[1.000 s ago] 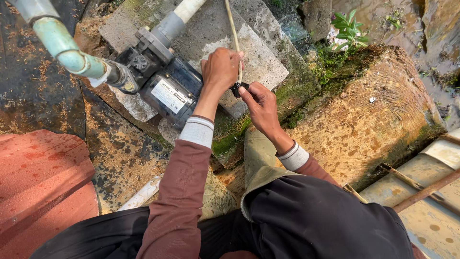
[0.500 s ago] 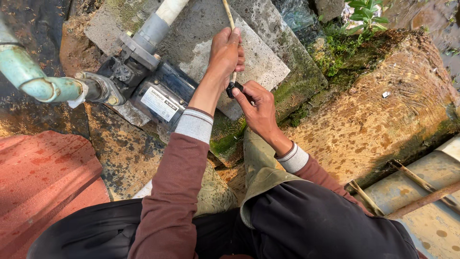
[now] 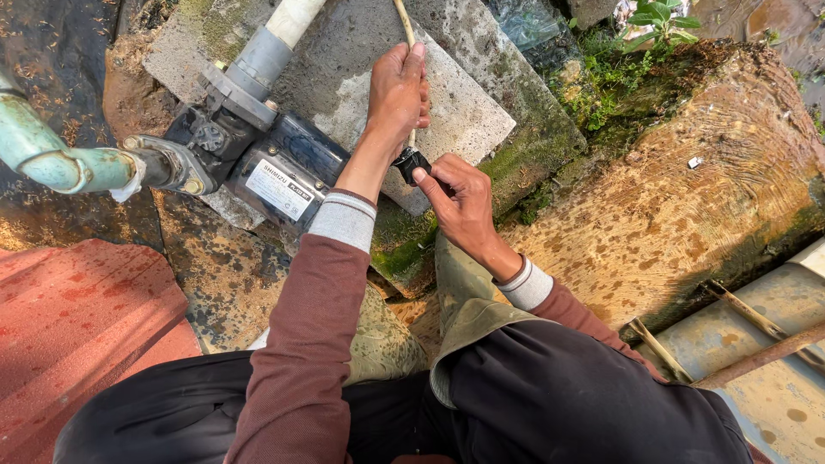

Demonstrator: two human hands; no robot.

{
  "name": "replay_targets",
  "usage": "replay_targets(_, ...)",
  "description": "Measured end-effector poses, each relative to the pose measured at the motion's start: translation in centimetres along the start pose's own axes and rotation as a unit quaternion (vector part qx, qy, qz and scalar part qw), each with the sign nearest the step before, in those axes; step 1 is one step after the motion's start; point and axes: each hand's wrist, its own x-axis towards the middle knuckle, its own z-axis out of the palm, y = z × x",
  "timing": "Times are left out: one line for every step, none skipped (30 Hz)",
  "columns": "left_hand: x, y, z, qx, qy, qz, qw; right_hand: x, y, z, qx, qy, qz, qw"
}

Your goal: The person repairs a water pump by stripping the outer insulation from a power cable using a utility knife and preparing the exposed wires for connection.

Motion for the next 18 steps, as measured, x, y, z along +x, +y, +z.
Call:
replay_targets(0.0,0.0,-0.1,-0.007,-0.004,-0.001,1.000,-0.2,-0.1,0.0,0.000,-0.002,0.002,1.000)
replay_targets(0.0,-0.1,-0.2,0.000,-0.003,0.003,1.000,-0.6,-0.2,-0.1,-0.001,-0.004,0.004,1.000)
replay_targets(0.2,0.0,-0.3,0.007,-0.002,0.008,1.000,-1.2,-0.4,-0.2,-0.001,-0.006,0.006,1.000)
replay_targets(0.4,0.3,-0.4,0.014,-0.001,0.014,1.000,-1.9,-0.7,-0.3,0.000,-0.020,-0.027,0.999)
replay_targets(1.3,1.0,-0.8,0.040,0.022,0.033,0.998,-2.8,-1.0,-0.4,0.001,-0.034,-0.060,0.998)
replay_targets(2.5,2.0,-1.3,0.063,0.044,0.052,0.996,-3.6,-1.3,-0.8,-0.001,-0.049,-0.093,0.994)
replay_targets(3.2,2.5,-1.8,0.087,0.066,0.072,0.991,-4.1,-1.3,-1.2,0.008,-0.067,-0.106,0.992)
replay_targets(3.2,2.6,-2.3,0.085,0.055,0.054,0.993,-4.8,-1.3,-1.7,0.020,-0.085,-0.117,0.989)
replay_targets(3.2,2.8,-2.7,0.083,0.044,0.037,0.995,-5.4,-1.4,-2.2,0.032,-0.103,-0.128,0.986)
replay_targets(3.4,3.3,-3.2,0.090,0.029,0.024,0.995,-5.3,-1.2,-2.2,0.027,-0.114,-0.133,0.984)
replay_targets(3.3,3.6,-3.6,0.060,0.002,0.009,0.998,-5.2,-1.1,-2.4,0.022,-0.124,-0.137,0.982)
replay_targets(2.6,3.3,-3.8,0.025,-0.021,-0.011,0.999,-5.3,-1.0,-2.5,0.017,-0.141,-0.139,0.980)
replay_targets(2.1,3.2,-4.1,-0.010,-0.044,-0.030,0.999,-5.3,-1.0,-2.3,0.012,-0.146,-0.127,0.981)
replay_targets(1.8,3.1,-4.3,-0.037,-0.068,-0.039,0.996,-5.1,-0.9,-2.1,0.005,-0.154,-0.116,0.981)
replay_targets(1.4,3.2,-4.4,-0.063,-0.092,-0.047,0.993,-5.0,-0.8,-2.0,-0.002,-0.161,-0.104,0.981)
replay_targets(1.3,3.4,-4.4,-0.088,-0.120,-0.057,0.987,-4.8,-0.8,-1.8,-0.027,-0.159,-0.111,0.981)
replay_targets(1.2,3.6,-4.5,-0.081,-0.116,-0.055,0.988,-4.6,-0.8,-1.6,-0.052,-0.156,-0.117,0.979)
replay_targets(1.0,3.8,-4.4,-0.075,-0.113,-0.055,0.989,-4.5,-0.8,-1.5,-0.078,-0.153,-0.120,0.978)
